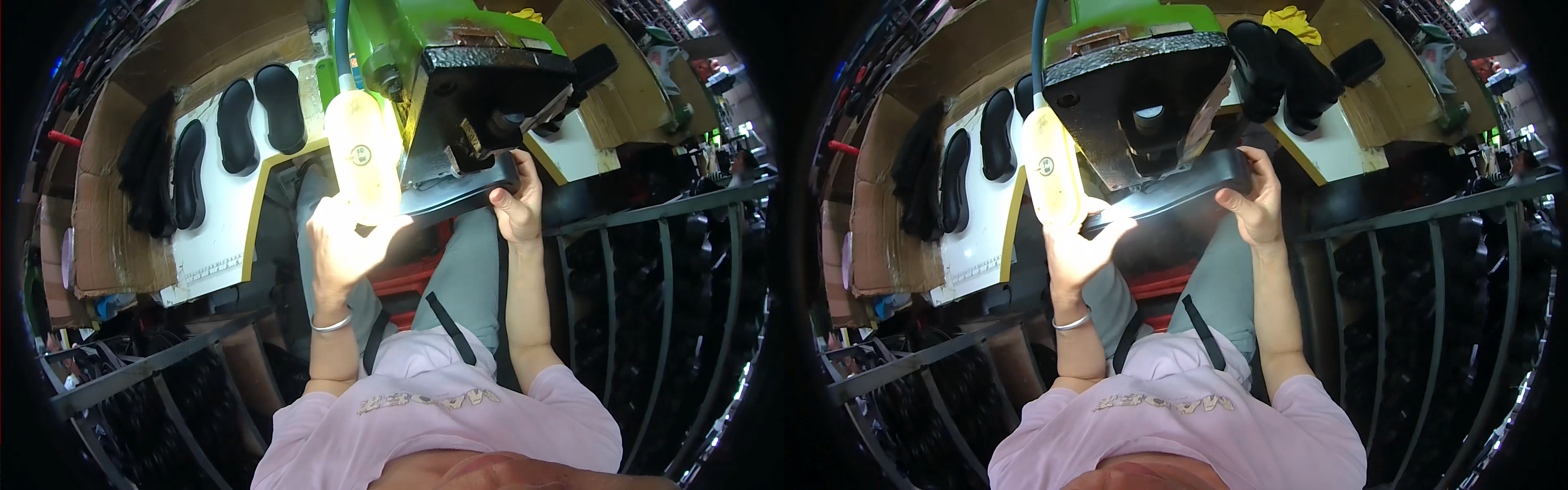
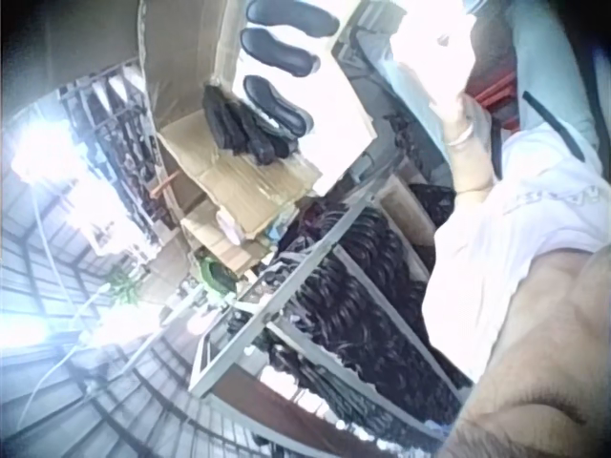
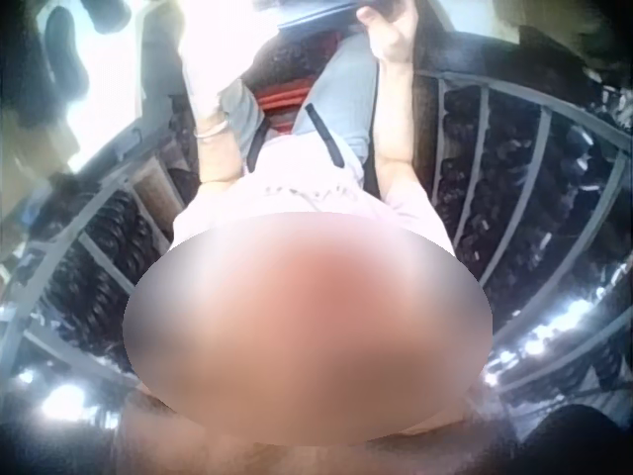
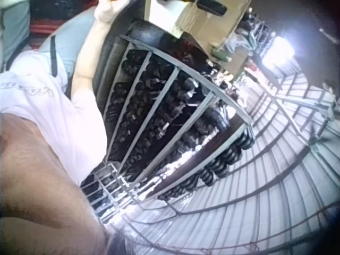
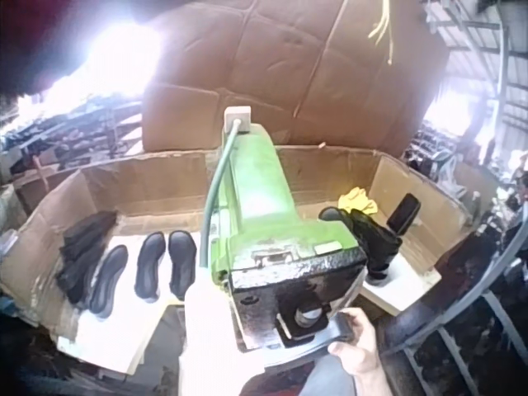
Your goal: The person repeatedly picks up black shoe parts from a white surface and presses them against a green grinding machine. The person holds each part with both hands, rotates it to grind different edges, and then places it back on the surface. This cycle is performed multiple times on several shoe parts.
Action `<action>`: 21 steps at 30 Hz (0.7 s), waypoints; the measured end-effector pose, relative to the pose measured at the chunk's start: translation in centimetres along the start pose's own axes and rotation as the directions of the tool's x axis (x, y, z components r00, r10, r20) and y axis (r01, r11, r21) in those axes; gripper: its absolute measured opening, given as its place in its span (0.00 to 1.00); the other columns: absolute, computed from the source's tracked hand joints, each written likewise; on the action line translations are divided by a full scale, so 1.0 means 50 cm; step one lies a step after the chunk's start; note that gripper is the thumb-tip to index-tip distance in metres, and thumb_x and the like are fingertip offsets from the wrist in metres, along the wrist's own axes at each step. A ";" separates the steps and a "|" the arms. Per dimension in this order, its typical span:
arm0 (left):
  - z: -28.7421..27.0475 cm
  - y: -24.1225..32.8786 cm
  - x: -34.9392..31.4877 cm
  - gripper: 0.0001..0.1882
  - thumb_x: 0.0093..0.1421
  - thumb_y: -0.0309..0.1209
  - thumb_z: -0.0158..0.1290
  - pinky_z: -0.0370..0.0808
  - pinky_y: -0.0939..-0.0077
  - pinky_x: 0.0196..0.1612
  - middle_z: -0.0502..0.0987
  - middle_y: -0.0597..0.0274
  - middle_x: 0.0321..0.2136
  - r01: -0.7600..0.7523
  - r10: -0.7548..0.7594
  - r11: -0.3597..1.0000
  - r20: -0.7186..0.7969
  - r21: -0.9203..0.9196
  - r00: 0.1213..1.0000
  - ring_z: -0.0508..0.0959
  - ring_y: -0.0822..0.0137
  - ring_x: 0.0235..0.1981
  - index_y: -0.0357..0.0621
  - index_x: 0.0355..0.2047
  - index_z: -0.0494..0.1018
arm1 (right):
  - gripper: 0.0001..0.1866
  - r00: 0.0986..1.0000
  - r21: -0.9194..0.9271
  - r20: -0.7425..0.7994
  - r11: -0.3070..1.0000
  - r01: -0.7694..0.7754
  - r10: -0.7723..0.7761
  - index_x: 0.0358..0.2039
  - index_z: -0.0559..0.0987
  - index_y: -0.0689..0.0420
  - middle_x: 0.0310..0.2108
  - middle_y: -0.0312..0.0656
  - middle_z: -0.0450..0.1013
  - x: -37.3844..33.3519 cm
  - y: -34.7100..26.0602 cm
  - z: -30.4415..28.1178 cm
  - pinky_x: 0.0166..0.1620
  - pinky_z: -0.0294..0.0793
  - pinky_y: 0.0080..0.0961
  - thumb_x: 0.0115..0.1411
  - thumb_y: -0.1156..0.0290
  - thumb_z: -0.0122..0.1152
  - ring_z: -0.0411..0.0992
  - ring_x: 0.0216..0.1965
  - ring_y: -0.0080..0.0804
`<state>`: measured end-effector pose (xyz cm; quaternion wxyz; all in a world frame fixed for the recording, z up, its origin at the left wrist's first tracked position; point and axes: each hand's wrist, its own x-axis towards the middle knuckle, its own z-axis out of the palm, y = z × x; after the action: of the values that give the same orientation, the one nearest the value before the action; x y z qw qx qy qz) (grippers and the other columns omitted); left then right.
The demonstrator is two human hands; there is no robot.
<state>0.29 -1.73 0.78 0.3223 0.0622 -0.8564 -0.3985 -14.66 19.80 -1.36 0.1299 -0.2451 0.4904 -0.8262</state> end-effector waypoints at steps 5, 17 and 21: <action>-0.053 -0.012 0.010 0.17 0.38 0.34 0.72 0.72 0.74 0.28 0.78 0.59 0.21 0.113 -0.111 0.993 0.057 -0.029 0.992 0.76 0.62 0.21 0.40 0.23 0.77 | 0.33 0.999 0.054 -0.026 0.998 -0.044 0.045 0.51 0.67 0.61 0.42 0.38 0.71 -0.024 0.025 0.045 0.50 0.69 0.22 0.47 0.72 0.76 0.70 0.44 0.25; -0.099 -0.068 -0.037 0.17 0.38 0.30 0.72 0.70 0.73 0.26 0.75 0.58 0.20 0.076 -0.076 0.997 0.007 -0.006 0.997 0.74 0.63 0.21 0.38 0.22 0.74 | 0.26 1.000 -0.174 -0.002 0.984 -0.031 0.031 0.45 0.68 0.61 0.36 0.37 0.73 -0.065 0.064 0.106 0.43 0.71 0.20 0.49 0.73 0.74 0.70 0.36 0.22; -0.073 -0.068 -0.070 0.17 0.39 0.28 0.71 0.69 0.76 0.25 0.74 0.58 0.19 0.137 -0.136 0.987 0.020 -0.082 0.991 0.73 0.64 0.20 0.36 0.23 0.73 | 0.27 0.999 -0.242 0.037 0.970 -0.003 0.013 0.44 0.69 0.61 0.36 0.37 0.73 -0.062 0.050 0.100 0.45 0.70 0.21 0.49 0.71 0.75 0.70 0.38 0.22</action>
<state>4.72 -5.09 -1.70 0.2903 0.1043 -0.8352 -0.4553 -9.44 16.27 -2.41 0.1119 -0.2730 0.5857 -0.7549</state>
